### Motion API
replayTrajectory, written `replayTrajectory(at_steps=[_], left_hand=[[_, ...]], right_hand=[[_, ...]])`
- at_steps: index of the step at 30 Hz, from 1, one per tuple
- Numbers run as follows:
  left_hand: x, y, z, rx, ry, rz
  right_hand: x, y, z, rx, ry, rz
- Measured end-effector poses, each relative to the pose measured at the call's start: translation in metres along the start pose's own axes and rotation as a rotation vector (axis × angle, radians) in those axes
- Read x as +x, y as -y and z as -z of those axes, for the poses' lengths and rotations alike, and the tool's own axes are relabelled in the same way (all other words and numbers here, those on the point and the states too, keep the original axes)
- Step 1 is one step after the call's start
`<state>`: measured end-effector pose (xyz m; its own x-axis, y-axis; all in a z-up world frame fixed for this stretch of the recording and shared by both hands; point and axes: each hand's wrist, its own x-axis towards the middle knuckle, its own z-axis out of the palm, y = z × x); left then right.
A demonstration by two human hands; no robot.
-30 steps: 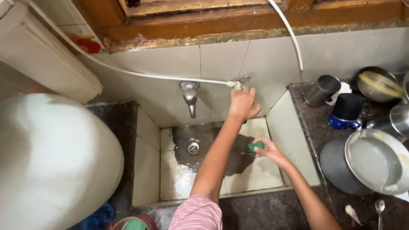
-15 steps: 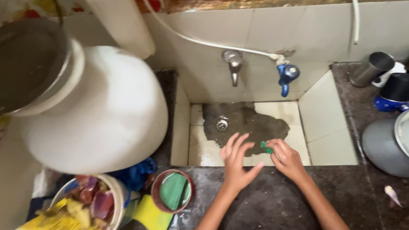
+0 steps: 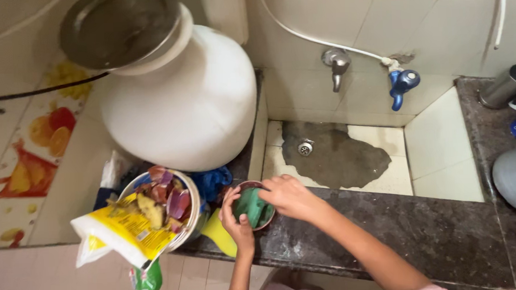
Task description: The person cleans a bathroom sink by scrubbing the basin and faucet with a sponge, then rinses the surfaces by pouring water from a green bowl and using their hands to splash water.
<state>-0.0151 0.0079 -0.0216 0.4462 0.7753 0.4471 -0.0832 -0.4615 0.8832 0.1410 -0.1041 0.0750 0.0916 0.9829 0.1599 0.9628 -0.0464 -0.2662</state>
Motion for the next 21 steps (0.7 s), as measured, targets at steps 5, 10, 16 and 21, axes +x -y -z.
replayTrajectory(at_steps=[5, 10, 16, 21], left_hand=[[-0.009, 0.058, -0.002, -0.489, -0.155, 0.355], [-0.012, 0.070, -0.007, -0.041, -0.142, -0.005], [-0.013, 0.052, -0.017, 0.071, -0.242, 0.082], [-0.019, 0.074, -0.019, -0.138, -0.257, 0.017]], right_hand=[[0.049, 0.021, -0.091, -0.244, 0.269, -0.152], [0.071, 0.013, -0.160, -0.464, 0.264, -0.353], [0.067, 0.010, -0.148, -0.073, 0.415, -0.329], [0.060, 0.015, -0.133, -0.321, 0.150, -0.408]])
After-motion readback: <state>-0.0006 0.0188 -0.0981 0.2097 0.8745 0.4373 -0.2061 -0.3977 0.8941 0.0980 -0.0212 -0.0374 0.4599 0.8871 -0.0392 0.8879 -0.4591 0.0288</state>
